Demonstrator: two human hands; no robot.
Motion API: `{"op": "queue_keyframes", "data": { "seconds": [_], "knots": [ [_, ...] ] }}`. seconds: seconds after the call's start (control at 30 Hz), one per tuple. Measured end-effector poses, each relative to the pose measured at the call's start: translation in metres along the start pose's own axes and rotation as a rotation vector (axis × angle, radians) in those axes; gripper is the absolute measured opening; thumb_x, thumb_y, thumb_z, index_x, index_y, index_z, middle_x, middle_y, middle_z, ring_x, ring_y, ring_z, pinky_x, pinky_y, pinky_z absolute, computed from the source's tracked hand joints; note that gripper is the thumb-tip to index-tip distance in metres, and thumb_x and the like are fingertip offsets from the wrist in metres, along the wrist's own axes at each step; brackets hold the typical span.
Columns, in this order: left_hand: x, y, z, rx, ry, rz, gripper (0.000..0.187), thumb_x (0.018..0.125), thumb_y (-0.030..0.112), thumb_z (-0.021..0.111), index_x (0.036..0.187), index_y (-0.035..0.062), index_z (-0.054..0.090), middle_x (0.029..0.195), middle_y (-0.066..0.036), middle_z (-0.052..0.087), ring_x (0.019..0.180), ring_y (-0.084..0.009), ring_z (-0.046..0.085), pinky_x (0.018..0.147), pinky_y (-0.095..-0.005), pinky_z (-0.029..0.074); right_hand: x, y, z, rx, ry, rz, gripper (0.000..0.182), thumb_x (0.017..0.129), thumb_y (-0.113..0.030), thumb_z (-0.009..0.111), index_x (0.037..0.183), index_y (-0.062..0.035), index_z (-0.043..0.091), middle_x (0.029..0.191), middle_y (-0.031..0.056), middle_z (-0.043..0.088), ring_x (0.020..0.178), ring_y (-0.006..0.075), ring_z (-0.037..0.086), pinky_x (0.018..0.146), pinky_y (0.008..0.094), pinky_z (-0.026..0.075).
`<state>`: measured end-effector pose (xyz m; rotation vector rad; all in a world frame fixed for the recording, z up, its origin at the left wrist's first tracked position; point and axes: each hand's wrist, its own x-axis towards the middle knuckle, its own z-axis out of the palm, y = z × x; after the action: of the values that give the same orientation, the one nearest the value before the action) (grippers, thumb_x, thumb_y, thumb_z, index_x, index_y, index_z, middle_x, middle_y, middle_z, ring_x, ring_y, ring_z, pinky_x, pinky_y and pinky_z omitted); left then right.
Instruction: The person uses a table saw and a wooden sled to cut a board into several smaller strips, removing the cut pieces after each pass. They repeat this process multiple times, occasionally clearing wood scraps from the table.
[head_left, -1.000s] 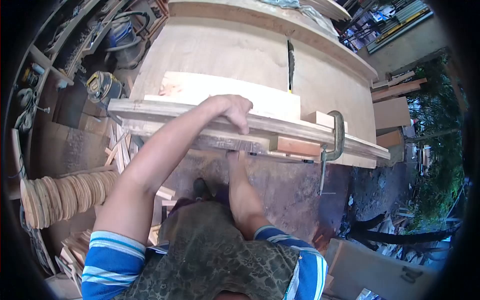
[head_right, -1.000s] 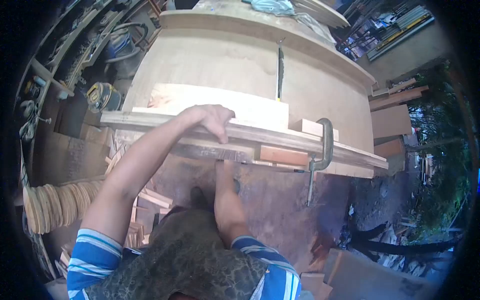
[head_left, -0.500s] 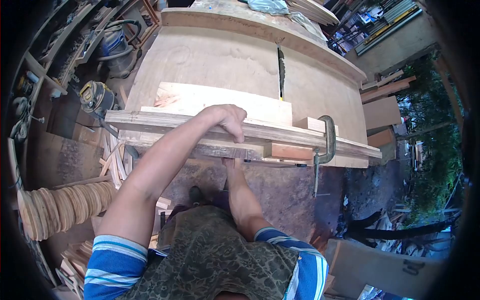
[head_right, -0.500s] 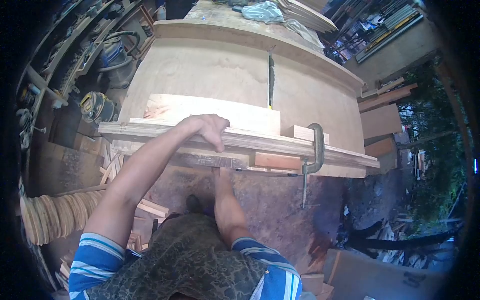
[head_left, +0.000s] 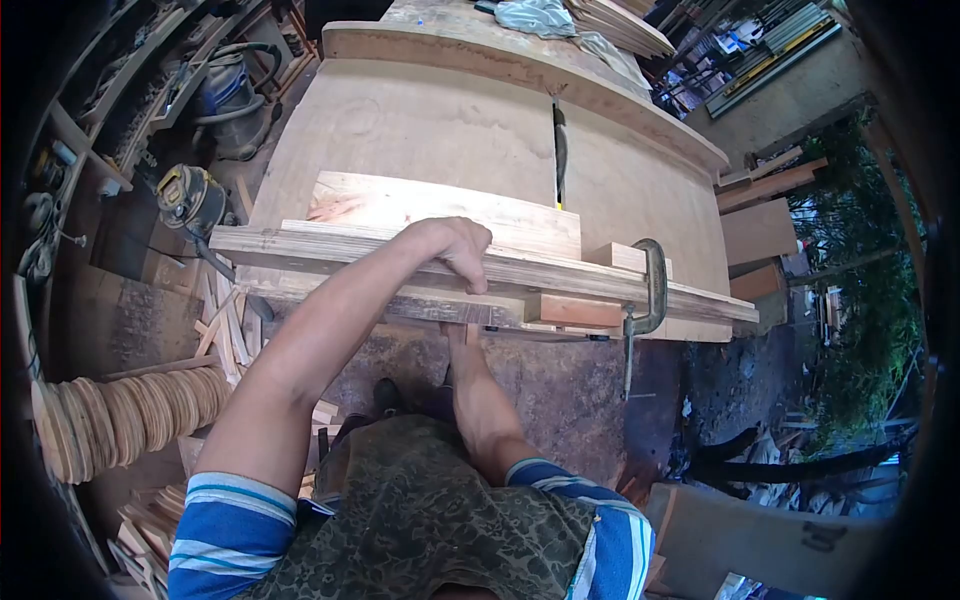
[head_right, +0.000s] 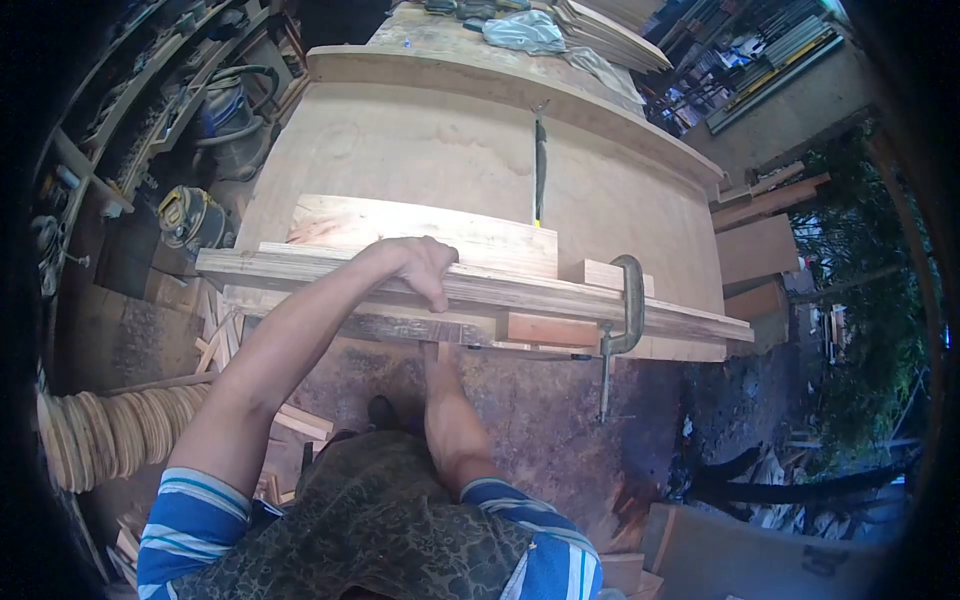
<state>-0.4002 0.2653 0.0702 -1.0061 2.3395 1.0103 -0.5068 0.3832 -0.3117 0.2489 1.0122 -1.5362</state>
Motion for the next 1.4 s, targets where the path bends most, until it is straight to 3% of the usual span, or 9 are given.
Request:
{"op": "queue_keyframes", "data": {
  "seconds": [0.37, 0.43, 0.57, 0.63, 0.87, 1.23, 1.3, 1.37, 1.4],
  "knots": [
    [-0.001, -0.001, 0.002, 0.047, 0.022, 0.058, 0.085, 0.065, 0.037, 0.084, 0.133, -0.0078, 0.059, 0.123, -0.026, 0.071, 0.114, -0.0357, 0.069, 0.097, -0.0413, 0.056, -0.044, -0.012, -0.020, -0.215, 0.064, -0.029, 0.048, 0.103, -0.041, 0.065, 0.136, -0.0075, 0.058, 0.122, 0.0105, 0.070, 0.098, 0.0230, 0.071, 0.082, 0.0383, 0.063],
    [-0.002, 0.000, -0.001, 0.040, -0.006, 0.034, 0.086, 0.065, 0.038, 0.085, 0.133, -0.0077, 0.059, 0.123, -0.026, 0.070, 0.115, -0.0355, 0.069, 0.097, -0.0412, 0.056, -0.108, -0.045, -0.023, -1.187, 0.012, -0.090, 0.042, 0.102, -0.035, 0.063, 0.134, -0.0080, 0.058, 0.118, 0.0076, 0.070, 0.097, 0.0200, 0.071, 0.073, 0.0369, 0.062],
    [0.006, 0.000, 0.001, 0.036, -0.021, 0.016, 0.086, 0.065, 0.036, 0.085, 0.134, -0.0070, 0.059, 0.123, -0.025, 0.071, 0.115, -0.0352, 0.069, 0.098, -0.0412, 0.056, -0.174, -0.073, -0.051, -1.099, -0.105, -0.014, 0.033, 0.102, -0.025, 0.060, 0.130, -0.0072, 0.061, 0.112, 0.0084, 0.070, 0.093, 0.0216, 0.071, 0.073, 0.0396, 0.060],
    [0.012, -0.007, 0.006, 0.037, 0.041, 0.066, 0.086, 0.064, 0.033, 0.085, 0.135, -0.0069, 0.058, 0.123, -0.025, 0.071, 0.116, -0.0351, 0.069, 0.099, -0.0404, 0.056, -0.138, -0.055, -0.075, -0.590, -0.034, 0.299, 0.029, 0.102, -0.022, 0.057, 0.126, -0.0076, 0.062, 0.115, 0.0100, 0.069, 0.097, 0.0240, 0.070, 0.081, 0.0419, 0.059],
    [0.004, 0.000, 0.000, 0.009, 0.005, -0.015, 0.086, 0.064, 0.029, 0.084, 0.137, -0.0074, 0.056, 0.123, -0.026, 0.071, 0.115, -0.0362, 0.069, 0.098, -0.0409, 0.056, -0.055, -0.022, 0.014, 0.022, 0.000, 0.190, 0.030, 0.102, -0.043, 0.063, 0.114, -0.0158, 0.062, 0.111, 0.0047, 0.067, 0.105, 0.0268, 0.067, 0.094, 0.0495, 0.057],
    [0.007, -0.003, 0.001, -0.025, 0.024, -0.020, 0.093, 0.063, 0.026, 0.085, 0.144, -0.0046, 0.052, 0.127, -0.026, 0.069, 0.121, -0.0367, 0.067, 0.105, -0.0411, 0.053, 0.021, 0.014, -0.031, 0.025, -0.058, 0.043, 0.026, 0.102, -0.040, 0.062, 0.119, -0.0198, 0.063, 0.098, 0.0033, 0.065, 0.091, 0.0183, 0.062, 0.075, 0.0388, 0.051],
    [0.009, -0.001, 0.005, -0.031, 0.007, -0.019, 0.092, 0.063, 0.026, 0.085, 0.144, -0.0048, 0.053, 0.125, -0.026, 0.070, 0.119, -0.0365, 0.068, 0.104, -0.0411, 0.054, 0.016, 0.024, -0.050, -0.207, -0.034, 0.021, 0.037, 0.098, -0.040, 0.065, 0.127, -0.0177, 0.063, 0.103, 0.0056, 0.069, 0.098, 0.0196, 0.065, 0.080, 0.0398, 0.053],
    [0.009, 0.001, 0.003, -0.010, -0.034, 0.013, 0.093, 0.062, 0.027, 0.085, 0.143, -0.0050, 0.053, 0.122, -0.026, 0.071, 0.117, -0.0363, 0.069, 0.103, -0.0412, 0.055, 0.048, 0.027, -0.096, -1.088, -0.149, -0.486, 0.031, 0.098, -0.032, 0.071, 0.122, -0.0147, 0.062, 0.103, 0.0022, 0.070, 0.087, 0.0139, 0.066, 0.076, 0.0369, 0.055],
    [0.009, 0.001, 0.002, 0.003, -0.023, 0.002, 0.092, 0.062, 0.028, 0.085, 0.143, -0.0049, 0.053, 0.122, -0.026, 0.071, 0.116, -0.0361, 0.069, 0.103, -0.0410, 0.055, -0.012, -0.005, -0.071, -1.236, -0.131, -0.477, 0.042, 0.098, -0.029, 0.070, 0.132, -0.0076, 0.059, 0.116, 0.0092, 0.070, 0.103, 0.0183, 0.066, 0.086, 0.0391, 0.054]
  ]
}}
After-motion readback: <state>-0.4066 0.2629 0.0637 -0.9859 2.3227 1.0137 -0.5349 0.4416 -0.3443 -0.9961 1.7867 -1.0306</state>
